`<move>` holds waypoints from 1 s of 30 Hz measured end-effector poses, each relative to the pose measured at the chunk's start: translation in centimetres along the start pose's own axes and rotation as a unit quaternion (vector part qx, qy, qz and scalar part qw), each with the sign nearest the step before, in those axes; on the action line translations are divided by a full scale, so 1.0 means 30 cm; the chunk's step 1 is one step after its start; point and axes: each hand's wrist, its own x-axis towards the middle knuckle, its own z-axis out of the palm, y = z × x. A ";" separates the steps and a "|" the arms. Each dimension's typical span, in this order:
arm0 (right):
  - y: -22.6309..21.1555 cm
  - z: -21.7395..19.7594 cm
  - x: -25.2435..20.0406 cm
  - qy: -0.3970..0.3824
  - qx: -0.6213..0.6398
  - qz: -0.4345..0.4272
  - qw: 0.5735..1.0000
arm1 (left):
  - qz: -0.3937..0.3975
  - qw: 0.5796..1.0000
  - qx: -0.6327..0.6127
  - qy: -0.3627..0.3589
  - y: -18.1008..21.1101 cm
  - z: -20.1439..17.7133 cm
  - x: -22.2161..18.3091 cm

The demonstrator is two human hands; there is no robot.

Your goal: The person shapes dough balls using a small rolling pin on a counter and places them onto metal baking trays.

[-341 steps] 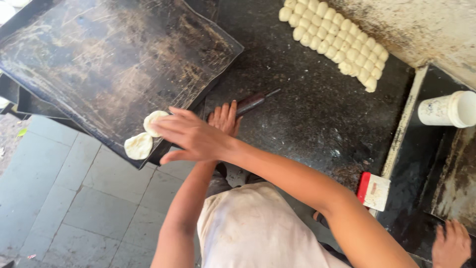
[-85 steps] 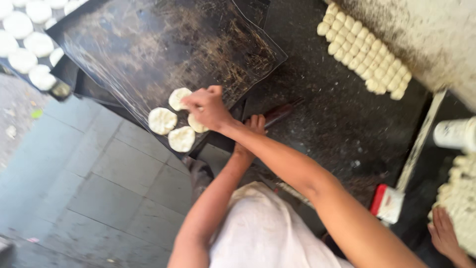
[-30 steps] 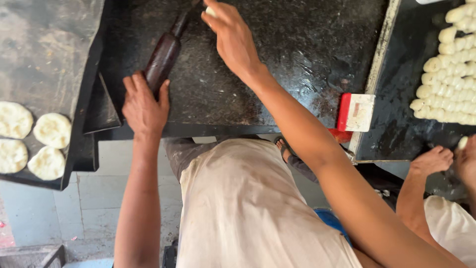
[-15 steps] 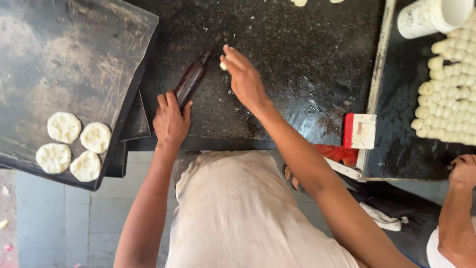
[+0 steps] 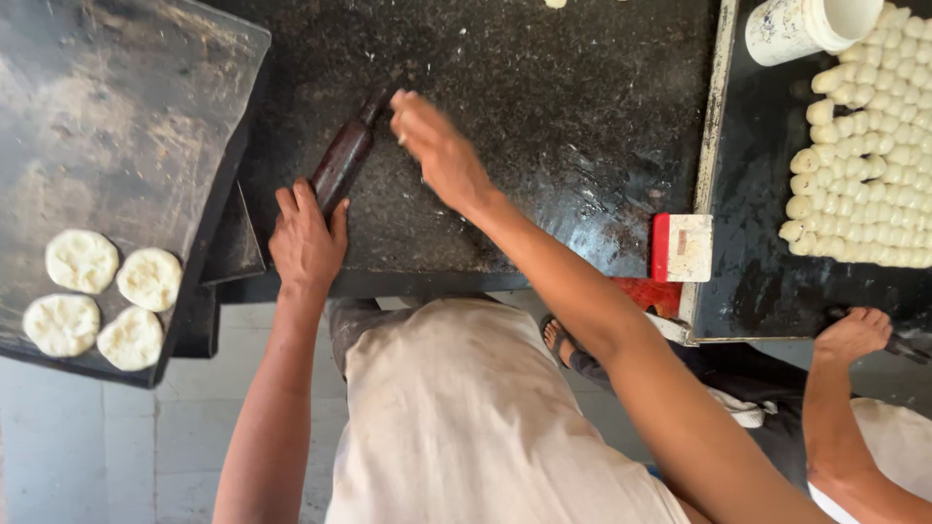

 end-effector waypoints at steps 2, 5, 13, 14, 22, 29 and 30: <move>0.016 0.002 -0.082 -0.029 0.036 -0.072 0.996 | -0.003 1.000 0.008 0.008 0.012 0.009 -0.027; -0.018 -0.006 -0.100 -0.030 -0.069 -0.168 0.983 | -0.003 0.999 0.021 0.032 -0.001 -0.013 0.000; -0.139 0.011 -0.169 0.007 -0.239 -0.179 0.954 | -0.013 1.000 0.012 0.019 0.056 -0.044 0.083; -0.114 0.001 -0.199 0.061 -0.181 -0.164 0.968 | 0.010 1.000 0.009 -0.003 0.068 -0.033 0.084; 0.092 -0.061 0.053 0.185 -0.055 -0.061 0.979 | 0.259 0.962 0.061 -0.065 0.068 -0.077 0.253; 0.021 -0.004 -0.067 0.207 -0.031 -0.048 0.977 | 0.263 0.964 0.045 -0.010 0.065 -0.092 0.201; 0.009 0.001 -0.123 0.204 -0.035 -0.025 0.978 | 0.261 0.964 0.040 0.006 0.066 -0.083 0.137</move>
